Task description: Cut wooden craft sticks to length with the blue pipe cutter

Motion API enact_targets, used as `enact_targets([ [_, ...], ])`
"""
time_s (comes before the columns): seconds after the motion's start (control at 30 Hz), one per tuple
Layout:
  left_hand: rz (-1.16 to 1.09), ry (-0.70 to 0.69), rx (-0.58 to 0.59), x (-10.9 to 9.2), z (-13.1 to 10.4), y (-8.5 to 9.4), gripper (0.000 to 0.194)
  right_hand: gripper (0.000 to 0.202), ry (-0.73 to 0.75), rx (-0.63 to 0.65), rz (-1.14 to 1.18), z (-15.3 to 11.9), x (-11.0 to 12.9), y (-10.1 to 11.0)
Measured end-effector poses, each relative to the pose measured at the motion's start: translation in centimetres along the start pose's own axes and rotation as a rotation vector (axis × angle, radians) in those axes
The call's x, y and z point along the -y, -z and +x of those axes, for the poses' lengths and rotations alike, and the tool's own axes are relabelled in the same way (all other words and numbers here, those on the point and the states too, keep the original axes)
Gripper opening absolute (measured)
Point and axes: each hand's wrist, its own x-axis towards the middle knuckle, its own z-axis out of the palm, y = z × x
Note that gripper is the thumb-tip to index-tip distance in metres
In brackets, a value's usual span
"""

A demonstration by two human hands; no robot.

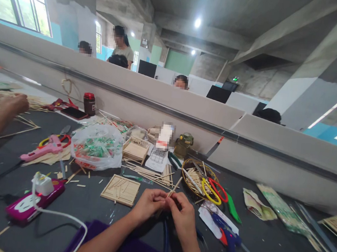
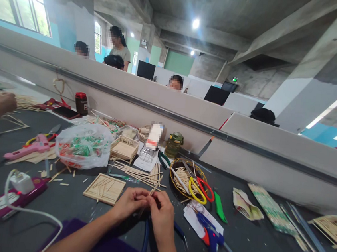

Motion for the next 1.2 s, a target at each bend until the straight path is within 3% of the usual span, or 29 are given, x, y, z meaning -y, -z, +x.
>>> enact_targets([
  [0.1,-0.027,0.022,-0.041,-0.4,0.0,0.6,0.036,0.048,-0.067,0.009,-0.18,-0.5,0.0,1.2],
  [0.2,-0.009,0.012,-0.104,-0.7,0.3,1.5,0.035,0.06,-0.077,0.089,-0.522,-1.8,-0.2,2.0],
  [0.3,0.035,-0.034,-0.151,-1.0,0.6,2.0,0.036,0.078,-0.151,0.179,-0.838,-3.9,-0.3,1.9],
  [0.4,0.072,-0.065,-0.18,-1.3,0.8,2.2,0.036,0.086,-0.211,0.252,-0.989,-5.4,0.1,1.4],
  [0.5,0.067,-0.115,-0.191,-1.7,1.0,2.3,0.036,0.084,-0.229,0.267,-1.059,-5.7,0.8,0.7],
  [0.83,0.016,-0.103,-0.202,-1.2,1.2,2.8,0.034,0.064,-0.244,0.117,-1.145,-4.2,1.0,-1.9],
  [1.2,0.076,-0.048,-0.203,-1.7,1.2,2.3,0.029,0.062,-0.243,0.05,-1.044,-3.7,1.0,-1.8],
])
